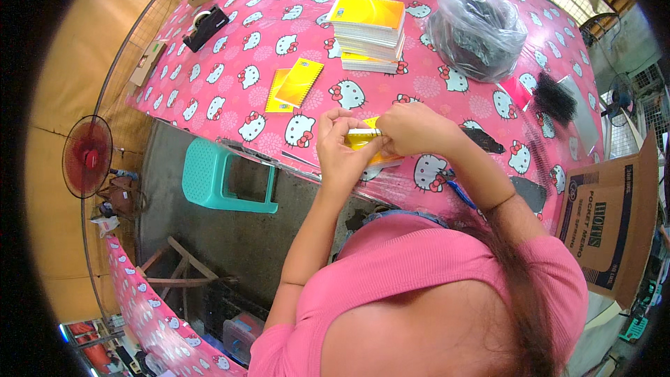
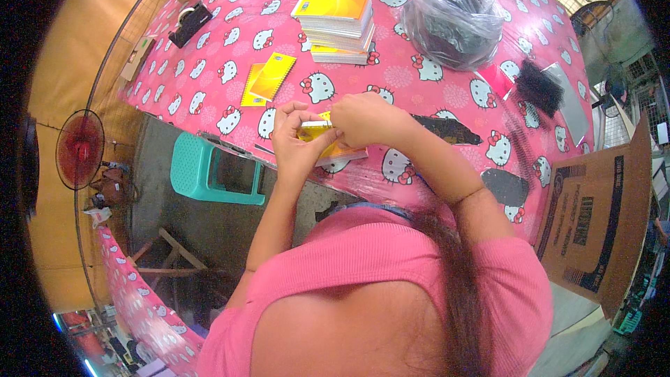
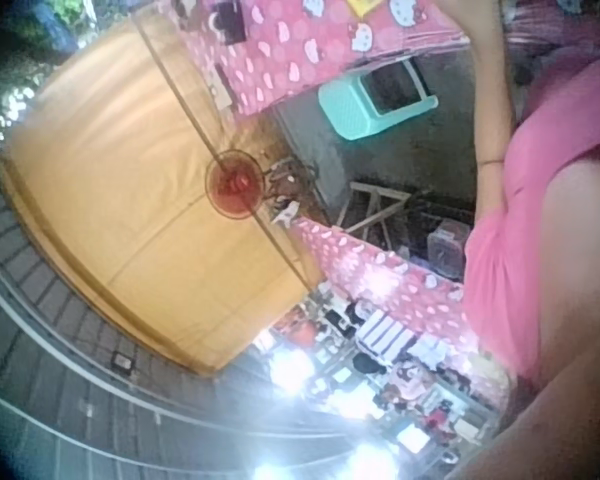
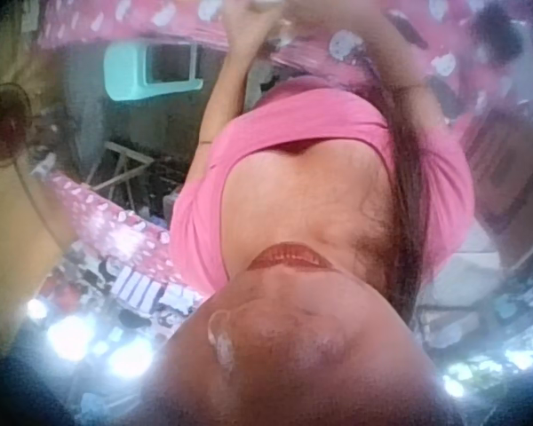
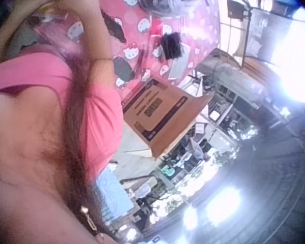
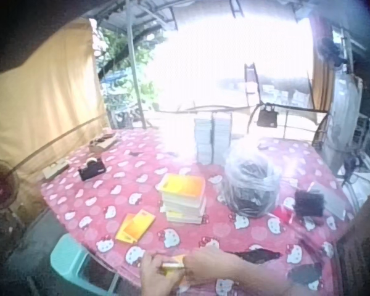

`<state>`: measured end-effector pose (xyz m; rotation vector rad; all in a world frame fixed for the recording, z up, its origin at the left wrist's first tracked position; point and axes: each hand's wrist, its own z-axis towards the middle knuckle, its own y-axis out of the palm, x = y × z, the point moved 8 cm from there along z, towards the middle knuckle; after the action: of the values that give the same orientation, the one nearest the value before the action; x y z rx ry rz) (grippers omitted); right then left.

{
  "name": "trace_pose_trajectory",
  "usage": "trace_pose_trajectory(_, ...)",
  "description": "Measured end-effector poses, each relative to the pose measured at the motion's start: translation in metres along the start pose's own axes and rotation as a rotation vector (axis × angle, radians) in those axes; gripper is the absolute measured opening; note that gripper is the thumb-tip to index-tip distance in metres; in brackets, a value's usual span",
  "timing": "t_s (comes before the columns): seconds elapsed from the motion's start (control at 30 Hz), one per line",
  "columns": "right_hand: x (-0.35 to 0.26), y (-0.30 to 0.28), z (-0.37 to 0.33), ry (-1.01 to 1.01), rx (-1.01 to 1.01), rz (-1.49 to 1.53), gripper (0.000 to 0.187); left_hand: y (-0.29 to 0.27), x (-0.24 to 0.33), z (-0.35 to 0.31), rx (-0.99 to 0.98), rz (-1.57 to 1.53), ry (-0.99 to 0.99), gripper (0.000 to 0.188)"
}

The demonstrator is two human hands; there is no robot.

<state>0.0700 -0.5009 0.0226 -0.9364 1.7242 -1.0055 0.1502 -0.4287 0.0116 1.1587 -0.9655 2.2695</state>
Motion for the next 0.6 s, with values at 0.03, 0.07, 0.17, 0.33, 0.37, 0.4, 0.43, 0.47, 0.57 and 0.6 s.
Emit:
trace_pose_trajectory(0.03,-0.002,-0.008,-0.004,-0.012,0.079,0.034,0.03,-0.002,-0.001,-0.002,0.013,-0.013,0.004,0.03)
trace_pose_trajectory(0.07,-0.003,-0.016,-0.006,-0.024,0.158,0.069,0.03,-0.003,-0.002,-0.002,0.025,-0.026,0.008,0.031)
trace_pose_trajectory(0.17,-0.011,-0.018,-0.008,-0.062,0.158,0.056,0.03,-0.003,-0.006,0.002,0.018,-0.008,-0.01,0.034)
trace_pose_trajectory(0.33,-0.004,-0.02,-0.007,-0.052,0.174,0.072,0.028,0.002,-0.024,0.002,-0.029,-0.136,-0.121,0.038)
trace_pose_trajectory(0.37,-0.01,-0.032,-0.015,-0.092,0.302,0.169,0.024,0.003,-0.033,-0.002,-0.029,-0.222,-0.176,0.04)
trace_pose_trajectory(0.4,-0.009,-0.027,-0.004,-0.101,0.297,0.17,0.024,0.002,-0.037,-0.004,-0.021,-0.218,-0.181,0.04)
trace_pose_trajectory(0.43,-0.006,-0.014,0.012,-0.079,0.149,0.078,0.025,0.005,-0.03,-0.001,-0.041,-0.295,-0.143,0.043)
trace_pose_trajectory(0.47,-0.003,-0.001,0.018,-0.057,0.001,-0.012,0.026,0.008,-0.024,0.001,-0.061,-0.372,-0.106,0.046)
trace_pose_trajectory(0.57,-0.017,-0.035,-0.009,-0.133,0.266,0.209,0.027,0.005,-0.034,-0.01,-0.014,-0.594,-0.22,0.043)
trace_pose_trajectory(0.6,-0.017,-0.031,0.001,-0.146,0.26,0.207,0.027,0.002,-0.037,-0.009,0.0,-0.59,-0.222,0.043)
